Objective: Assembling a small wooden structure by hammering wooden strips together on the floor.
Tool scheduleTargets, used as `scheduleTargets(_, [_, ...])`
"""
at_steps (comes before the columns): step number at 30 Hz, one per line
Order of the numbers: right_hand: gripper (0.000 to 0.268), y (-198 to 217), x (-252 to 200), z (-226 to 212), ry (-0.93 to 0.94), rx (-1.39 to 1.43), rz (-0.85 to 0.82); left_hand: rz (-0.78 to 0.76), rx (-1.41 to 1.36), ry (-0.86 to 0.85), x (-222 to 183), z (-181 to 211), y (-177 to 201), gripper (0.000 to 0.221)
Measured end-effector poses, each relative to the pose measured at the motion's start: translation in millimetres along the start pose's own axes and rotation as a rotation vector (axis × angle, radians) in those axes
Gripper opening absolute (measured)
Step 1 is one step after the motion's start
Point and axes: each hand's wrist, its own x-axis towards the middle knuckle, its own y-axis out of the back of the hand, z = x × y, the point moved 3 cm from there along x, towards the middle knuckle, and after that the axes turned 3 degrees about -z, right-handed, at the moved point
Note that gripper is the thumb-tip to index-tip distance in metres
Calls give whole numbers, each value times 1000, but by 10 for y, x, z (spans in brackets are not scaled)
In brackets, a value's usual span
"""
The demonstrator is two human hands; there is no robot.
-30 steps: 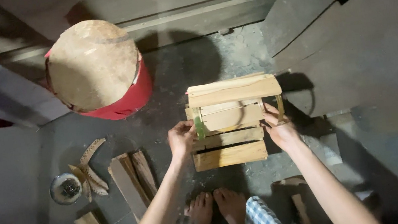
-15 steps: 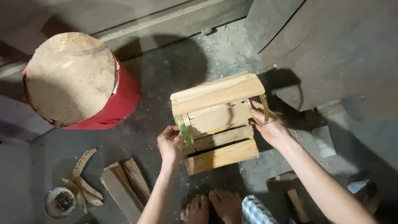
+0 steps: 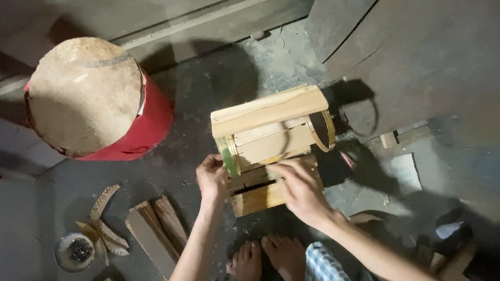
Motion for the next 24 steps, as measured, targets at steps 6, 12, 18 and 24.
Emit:
scheduleTargets(6, [43, -570, 497, 153, 254, -337, -196, -12, -1, 4, 42, -84, 10, 10])
scheduleTargets(12, [47, -612, 482, 206, 297, -405, -238, -7, 26, 5, -35, 14, 16, 8])
scheduleTargets(18, [48, -508, 541, 8, 194, -413, -307, 5, 28, 27, 100, -114, -21, 10])
scheduleTargets(24, [45, -660, 505, 252, 195, -434, -284, 12, -13, 45, -179, 192, 34, 9])
